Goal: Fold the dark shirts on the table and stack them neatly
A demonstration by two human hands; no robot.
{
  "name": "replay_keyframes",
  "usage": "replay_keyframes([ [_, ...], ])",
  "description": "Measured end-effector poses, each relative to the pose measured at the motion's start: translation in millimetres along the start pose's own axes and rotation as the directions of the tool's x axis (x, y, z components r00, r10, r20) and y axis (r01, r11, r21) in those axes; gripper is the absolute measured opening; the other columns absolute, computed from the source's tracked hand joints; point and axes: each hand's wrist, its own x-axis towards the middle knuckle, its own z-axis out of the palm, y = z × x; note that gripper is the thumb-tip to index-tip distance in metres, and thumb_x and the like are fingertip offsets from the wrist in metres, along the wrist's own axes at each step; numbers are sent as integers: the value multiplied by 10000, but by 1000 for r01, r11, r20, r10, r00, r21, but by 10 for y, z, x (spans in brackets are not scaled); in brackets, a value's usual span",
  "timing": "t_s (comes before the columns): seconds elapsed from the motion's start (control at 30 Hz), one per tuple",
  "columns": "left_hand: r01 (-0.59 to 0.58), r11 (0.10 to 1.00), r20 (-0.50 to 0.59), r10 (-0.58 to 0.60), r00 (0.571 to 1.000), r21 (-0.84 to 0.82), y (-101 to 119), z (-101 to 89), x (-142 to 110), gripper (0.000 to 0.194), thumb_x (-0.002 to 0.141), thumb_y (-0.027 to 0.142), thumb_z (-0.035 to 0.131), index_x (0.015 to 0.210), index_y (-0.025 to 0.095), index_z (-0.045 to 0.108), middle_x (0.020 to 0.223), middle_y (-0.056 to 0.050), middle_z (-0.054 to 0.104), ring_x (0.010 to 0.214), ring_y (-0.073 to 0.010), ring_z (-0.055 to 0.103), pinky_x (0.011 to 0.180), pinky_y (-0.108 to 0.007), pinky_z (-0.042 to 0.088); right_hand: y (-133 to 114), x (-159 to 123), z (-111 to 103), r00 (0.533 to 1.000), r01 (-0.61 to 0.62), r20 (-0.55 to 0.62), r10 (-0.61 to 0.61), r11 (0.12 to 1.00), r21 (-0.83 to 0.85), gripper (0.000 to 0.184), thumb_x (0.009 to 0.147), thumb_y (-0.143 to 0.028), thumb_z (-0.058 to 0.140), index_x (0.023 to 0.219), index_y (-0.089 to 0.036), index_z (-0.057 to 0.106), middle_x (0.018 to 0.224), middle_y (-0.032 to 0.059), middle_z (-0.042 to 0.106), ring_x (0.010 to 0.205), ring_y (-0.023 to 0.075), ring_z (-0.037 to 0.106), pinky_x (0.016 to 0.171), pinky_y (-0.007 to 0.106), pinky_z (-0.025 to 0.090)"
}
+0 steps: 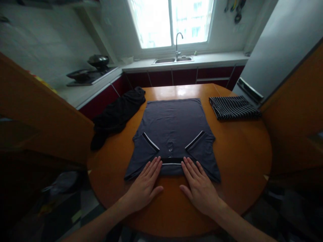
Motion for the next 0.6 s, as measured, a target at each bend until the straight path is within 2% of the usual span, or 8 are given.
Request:
replay_keyframes([
  [0.17,24,998,-41,-22,999,65,-102,58,-171,859,984,425,513,1615,156,-4,1662,-172,140,1528,-315,164,1191,-517,318,147,-160,-89,999,-34,10,34,999,-36,774,982,-394,505,1614,-162,123,1655,125,204,1524,259,204,1231,499,221],
  [0.3,31,998,-70,-27,997,63,-97,100,-256,853,979,423,520,1616,159,19,1661,-170,168,1521,-330,200,1173,-531,350,200,-250,-107,997,-81,-2,81,993,-83,793,982,-413,506,1614,-152,105,1650,133,219,1527,266,190,1235,530,181],
  [0.4,75,997,-162,-77,984,-21,-77,77,-308,693,1015,314,452,1612,205,117,1643,-131,264,1507,-292,267,1183,-504,347,204,-291,-107,986,-157,-69,150,982,-102,792,989,-373,489,1616,-140,65,1648,142,225,1529,277,181,1230,555,173],
  [0.47,154,982,-285,-180,942,-113,-123,26,-361,553,1027,249,409,1564,238,280,1563,-108,415,1442,-258,395,1162,-464,382,205,-320,-108,967,-224,-146,210,971,-87,756,1004,-322,446,1617,-143,42,1644,144,240,1527,280,187,1224,564,188],
  [0.53,250,946,-393,-315,864,-207,-234,-53,-427,396,1026,252,416,1415,239,490,1368,-98,588,1279,-245,552,1084,-429,454,205,-349,-111,943,-269,-216,252,962,-52,720,1015,-288,407,1620,-161,38,1637,140,267,1524,284,198,1215,578,204],
  [0.6,338,899,-419,-430,799,-279,-384,-147,-491,261,1018,301,451,1196,224,626,1138,-82,674,1080,-242,634,967,-403,511,189,-361,-107,932,-273,-254,260,962,-16,699,1018,-277,396,1622,-188,57,1633,131,283,1521,292,207,1210,592,209],
])
